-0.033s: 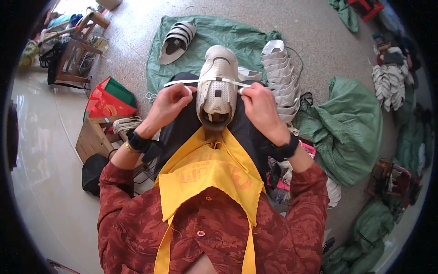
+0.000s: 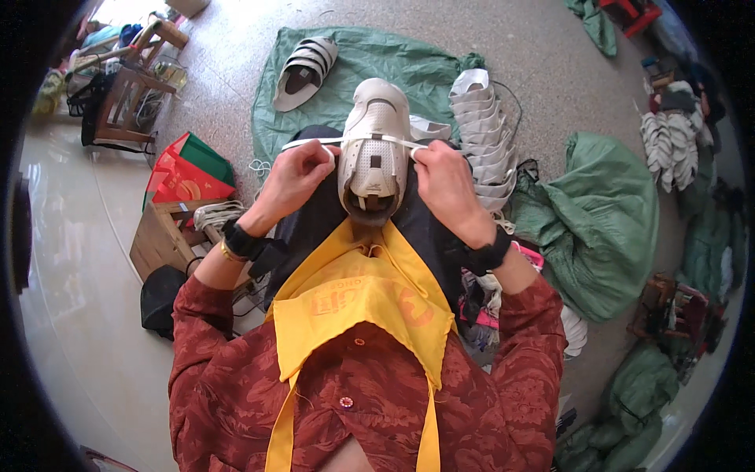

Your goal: Lacing a white athletic shoe in a shoe manufacturing environment.

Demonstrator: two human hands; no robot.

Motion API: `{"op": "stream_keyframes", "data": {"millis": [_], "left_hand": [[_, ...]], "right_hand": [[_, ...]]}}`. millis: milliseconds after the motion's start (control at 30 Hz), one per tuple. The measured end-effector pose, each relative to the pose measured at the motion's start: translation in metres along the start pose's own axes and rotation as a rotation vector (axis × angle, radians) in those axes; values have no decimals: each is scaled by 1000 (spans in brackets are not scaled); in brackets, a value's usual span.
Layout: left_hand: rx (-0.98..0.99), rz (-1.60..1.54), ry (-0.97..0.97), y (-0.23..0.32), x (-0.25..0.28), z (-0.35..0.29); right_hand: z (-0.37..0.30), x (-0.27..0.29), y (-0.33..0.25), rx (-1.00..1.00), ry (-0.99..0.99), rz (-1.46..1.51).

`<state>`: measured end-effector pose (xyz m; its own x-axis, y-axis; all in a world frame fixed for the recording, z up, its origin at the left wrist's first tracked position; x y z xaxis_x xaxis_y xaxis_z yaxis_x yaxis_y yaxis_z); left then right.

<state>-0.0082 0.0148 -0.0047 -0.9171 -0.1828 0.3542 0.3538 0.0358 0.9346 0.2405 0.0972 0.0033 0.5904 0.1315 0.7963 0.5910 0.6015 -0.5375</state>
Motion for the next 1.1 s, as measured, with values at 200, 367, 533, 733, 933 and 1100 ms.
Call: {"op": "stream_keyframes", "data": {"millis": [200, 367, 533, 733, 933, 1100], "left_hand": [[43, 169, 44, 5, -7, 20], [63, 13, 20, -16, -16, 36], [57, -248, -6, -26, -23, 41], [62, -398, -13, -23, -25, 40], [62, -403, -15, -23, -25, 39], [55, -404, -12, -24, -26, 41]], "right_hand": [[25, -3, -6, -43, 172, 119], [31, -15, 12, -254, 171, 457], [32, -24, 22, -418, 133, 711], [32, -25, 16, -447, 130, 846], [27, -24, 10, -415, 144, 794], [24, -22, 3, -405, 165, 774]]}}
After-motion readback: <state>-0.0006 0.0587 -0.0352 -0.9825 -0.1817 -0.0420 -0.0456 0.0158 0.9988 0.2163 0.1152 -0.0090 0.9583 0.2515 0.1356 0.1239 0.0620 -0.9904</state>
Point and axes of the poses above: each hand's wrist, its own z-axis towards the middle knuckle, its own x-axis out of the back of the hand, y = z × x, the point moved 4 cm from there along z, towards the middle knuckle, and after that the axes turned 8 degrees about y, right-handed, at the moved point
